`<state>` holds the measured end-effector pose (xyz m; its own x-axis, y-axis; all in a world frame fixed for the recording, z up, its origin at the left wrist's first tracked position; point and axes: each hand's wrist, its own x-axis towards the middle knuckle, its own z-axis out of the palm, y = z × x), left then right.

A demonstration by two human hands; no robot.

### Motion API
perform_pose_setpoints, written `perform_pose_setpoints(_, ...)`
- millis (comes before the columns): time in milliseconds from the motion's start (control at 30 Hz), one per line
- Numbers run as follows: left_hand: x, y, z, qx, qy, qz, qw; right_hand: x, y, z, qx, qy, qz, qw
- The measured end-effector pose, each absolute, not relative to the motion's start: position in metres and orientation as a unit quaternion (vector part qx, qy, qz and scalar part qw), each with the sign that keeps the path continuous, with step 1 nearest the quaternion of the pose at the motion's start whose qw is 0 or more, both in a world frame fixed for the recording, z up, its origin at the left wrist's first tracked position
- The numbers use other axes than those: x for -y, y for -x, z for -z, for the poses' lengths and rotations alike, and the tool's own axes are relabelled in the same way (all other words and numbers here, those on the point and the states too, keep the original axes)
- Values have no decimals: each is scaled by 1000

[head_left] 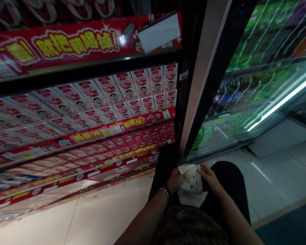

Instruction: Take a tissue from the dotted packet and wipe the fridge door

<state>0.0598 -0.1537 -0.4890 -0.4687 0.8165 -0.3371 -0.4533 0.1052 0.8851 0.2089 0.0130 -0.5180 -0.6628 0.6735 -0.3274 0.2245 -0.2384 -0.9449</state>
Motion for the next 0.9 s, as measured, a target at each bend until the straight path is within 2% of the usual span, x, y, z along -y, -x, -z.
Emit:
perform_pose_setpoints(233,143,-11,403,-573,-351,-634,382,-13,-211,520,533,336,-764,137)
perform_pose_setpoints(467,114,29,300,-602,-453,-619,221,-5,-210,514,554,342,-753,96)
perform_pose_setpoints(633,100,33,286,-656,-465,-583,116,-5,-207,511,581,329,-740,82)
perform_pose_setpoints(900,92,27,284,-661,-470,-584,24,4,-202,519,585,339,-731,96)
